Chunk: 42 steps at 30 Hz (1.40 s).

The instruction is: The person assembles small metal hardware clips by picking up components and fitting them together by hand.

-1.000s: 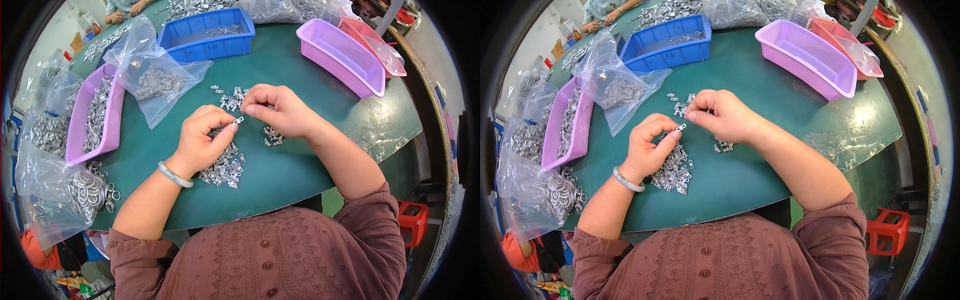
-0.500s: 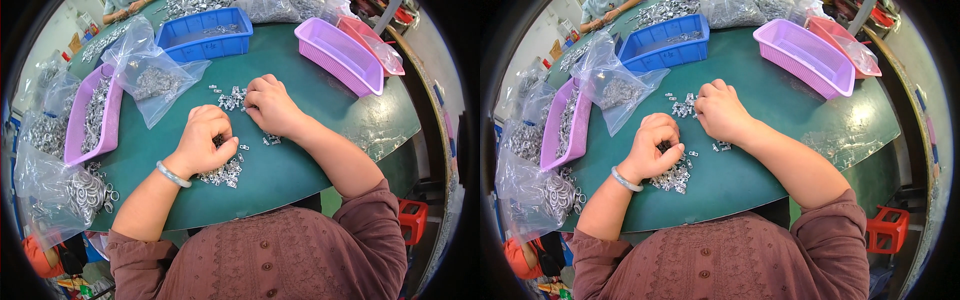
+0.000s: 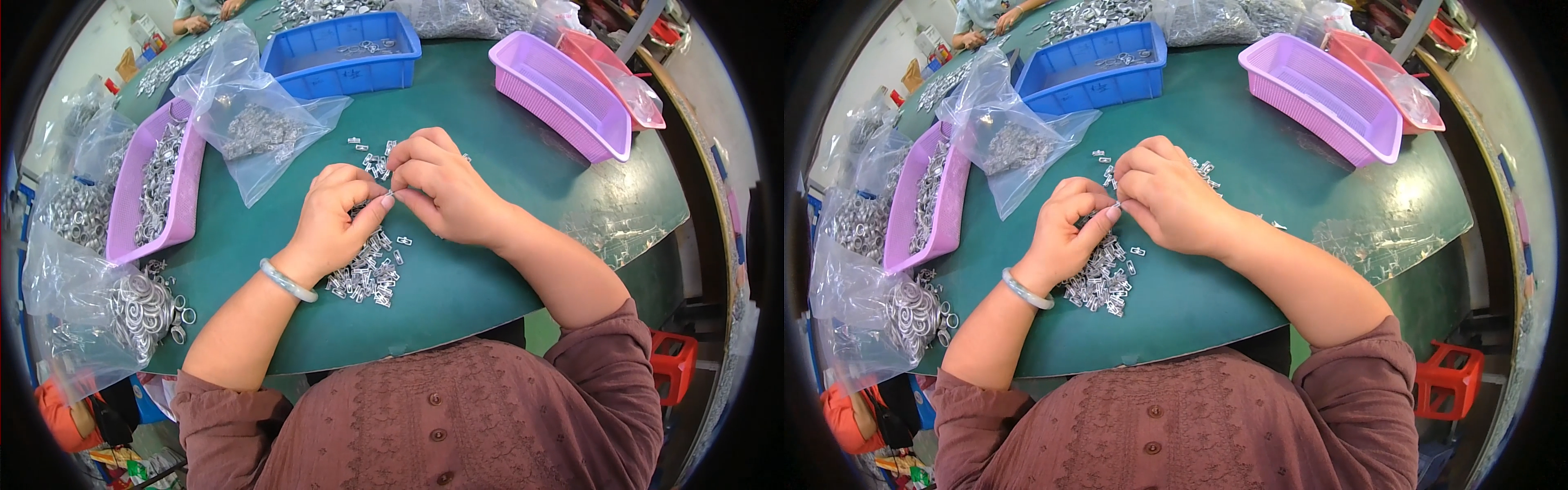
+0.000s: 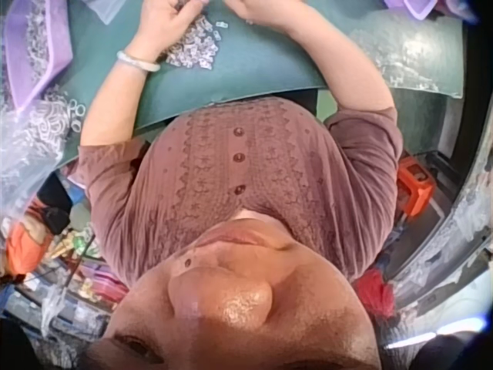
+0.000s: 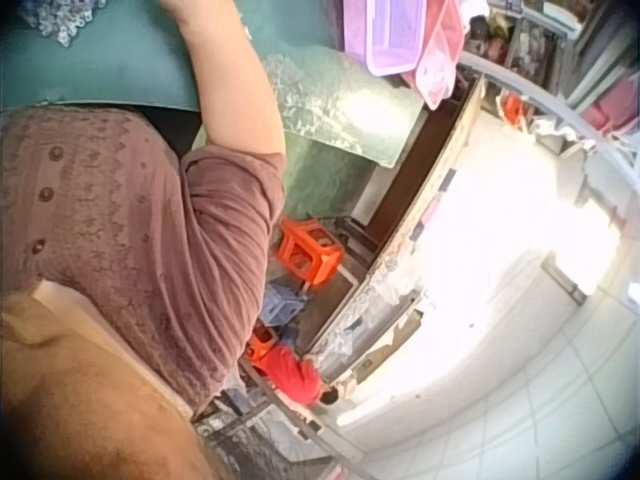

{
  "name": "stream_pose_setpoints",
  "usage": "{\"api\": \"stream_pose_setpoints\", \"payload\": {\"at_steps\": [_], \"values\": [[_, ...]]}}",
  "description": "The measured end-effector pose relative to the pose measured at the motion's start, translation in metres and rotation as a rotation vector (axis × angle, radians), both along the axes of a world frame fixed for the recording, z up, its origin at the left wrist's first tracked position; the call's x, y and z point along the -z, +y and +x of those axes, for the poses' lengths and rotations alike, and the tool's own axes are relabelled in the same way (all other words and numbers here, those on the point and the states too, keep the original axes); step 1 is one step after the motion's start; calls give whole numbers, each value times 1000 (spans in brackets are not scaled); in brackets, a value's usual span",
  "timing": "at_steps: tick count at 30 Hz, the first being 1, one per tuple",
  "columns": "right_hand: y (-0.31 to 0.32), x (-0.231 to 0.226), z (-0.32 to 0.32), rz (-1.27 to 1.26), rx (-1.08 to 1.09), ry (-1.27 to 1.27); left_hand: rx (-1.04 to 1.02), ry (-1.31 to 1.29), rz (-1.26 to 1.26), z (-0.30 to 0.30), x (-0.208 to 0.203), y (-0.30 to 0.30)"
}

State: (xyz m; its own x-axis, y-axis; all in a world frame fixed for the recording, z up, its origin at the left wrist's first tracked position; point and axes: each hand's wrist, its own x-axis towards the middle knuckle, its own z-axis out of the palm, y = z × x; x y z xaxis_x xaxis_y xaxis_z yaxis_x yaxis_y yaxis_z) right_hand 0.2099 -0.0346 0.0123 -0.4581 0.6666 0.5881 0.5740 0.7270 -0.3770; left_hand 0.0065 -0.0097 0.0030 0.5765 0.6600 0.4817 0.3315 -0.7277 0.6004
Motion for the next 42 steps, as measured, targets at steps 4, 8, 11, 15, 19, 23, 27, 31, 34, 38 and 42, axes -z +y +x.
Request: {"api": "stream_pose_setpoints", "payload": {"at_steps": [4,8,11,15,19,23,27,31,34,38,42], "values": [[-1,-5,1,6,-9,40,19,-58,23,1,-1,-1],[0,-4,5,-3,-11,32,3,-127,82,2,0,0],[1,-4,5,8,-62,33,7,-133,95,2,0,0],[1,-4,5,-8,-68,45,18,-134,87,2,0,0],[6,-1,10,-29,62,-8,40,-107,73,-1,-2,0],[7,9,13,-74,216,-128,177,112,138,-2,-6,-3],[10,15,7,-72,313,-248,206,156,130,-2,-6,-3],[14,17,6,-45,293,-215,94,111,137,-1,-1,-2],[11,16,8,-62,286,-164,-5,80,139,-1,3,-1],[12,17,3,-9,312,-176,-27,65,102,-1,5,3],[13,18,5,-37,302,-199,-23,62,92,-1,5,2]]}}
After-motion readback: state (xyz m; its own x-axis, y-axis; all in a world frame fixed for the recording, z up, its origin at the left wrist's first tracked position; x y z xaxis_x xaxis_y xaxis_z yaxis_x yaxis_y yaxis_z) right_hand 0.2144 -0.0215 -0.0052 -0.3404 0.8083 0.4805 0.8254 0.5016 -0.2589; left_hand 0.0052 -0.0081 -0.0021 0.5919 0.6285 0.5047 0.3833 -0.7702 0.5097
